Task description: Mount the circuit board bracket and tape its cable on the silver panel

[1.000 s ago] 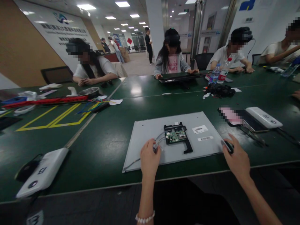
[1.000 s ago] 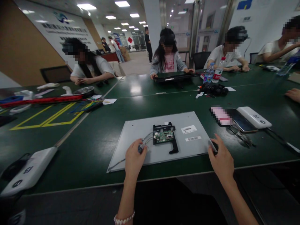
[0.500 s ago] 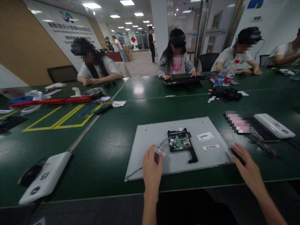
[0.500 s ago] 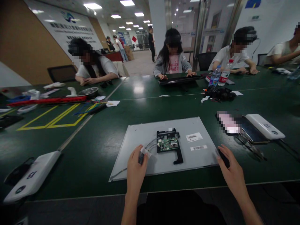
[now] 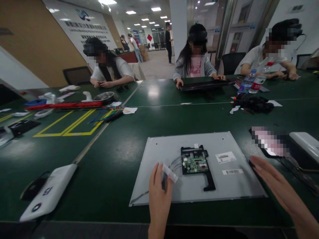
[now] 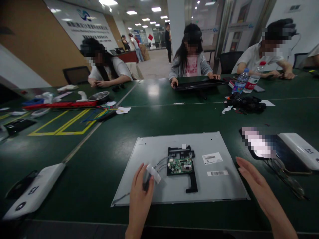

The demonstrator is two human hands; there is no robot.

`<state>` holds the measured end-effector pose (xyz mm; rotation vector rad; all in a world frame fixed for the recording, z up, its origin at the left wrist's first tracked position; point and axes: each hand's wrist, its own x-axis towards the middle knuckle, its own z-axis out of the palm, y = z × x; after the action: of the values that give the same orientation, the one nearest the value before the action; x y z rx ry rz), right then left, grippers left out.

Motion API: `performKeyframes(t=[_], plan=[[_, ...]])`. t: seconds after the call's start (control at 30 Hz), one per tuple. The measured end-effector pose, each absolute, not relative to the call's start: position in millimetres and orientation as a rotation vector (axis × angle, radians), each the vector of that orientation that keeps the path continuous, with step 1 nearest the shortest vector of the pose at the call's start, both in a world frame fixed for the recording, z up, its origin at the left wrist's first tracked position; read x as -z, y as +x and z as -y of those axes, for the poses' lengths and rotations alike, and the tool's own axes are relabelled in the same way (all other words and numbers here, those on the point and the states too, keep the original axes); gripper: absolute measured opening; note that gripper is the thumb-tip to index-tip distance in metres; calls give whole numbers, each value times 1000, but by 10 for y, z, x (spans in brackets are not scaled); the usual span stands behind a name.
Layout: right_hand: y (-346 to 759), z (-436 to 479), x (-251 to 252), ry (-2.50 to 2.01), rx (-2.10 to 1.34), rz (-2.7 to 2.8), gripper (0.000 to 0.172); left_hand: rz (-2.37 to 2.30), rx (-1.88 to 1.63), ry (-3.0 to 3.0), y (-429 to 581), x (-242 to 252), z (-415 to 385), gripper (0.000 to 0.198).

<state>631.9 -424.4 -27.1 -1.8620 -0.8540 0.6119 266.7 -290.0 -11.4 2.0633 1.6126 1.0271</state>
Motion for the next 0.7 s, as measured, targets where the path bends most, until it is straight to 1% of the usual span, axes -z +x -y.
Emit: performKeyframes(t=[0.17, 0.27, 0.37, 0.43, 0.57, 0.7], plan=[[6388, 4103, 249, -1865, -813, 755, 49, -1675, -1014, 2041, 2563, 33, 2791, 43], [6418, 4118, 278, -1755, -915, 749, 48, -1796, -1030, 2022, 2355, -48, 2599, 47], [6403, 4155, 302, -1601, -987, 709, 47, -1896, -973, 1938, 2142, -61, 2383, 54], [6368, 4166, 303, -1542, -997, 664, 46, -1880, -922, 1839, 2052, -14, 2267, 58], [6286, 4153, 284, -1506, -967, 585, 44, -1739, -897, 1736, 1993, 106, 2111, 56], [6259, 4139, 283, -1504, -969, 563, 46, -1659, -938, 1547, 1965, 41, 2041, 60]])
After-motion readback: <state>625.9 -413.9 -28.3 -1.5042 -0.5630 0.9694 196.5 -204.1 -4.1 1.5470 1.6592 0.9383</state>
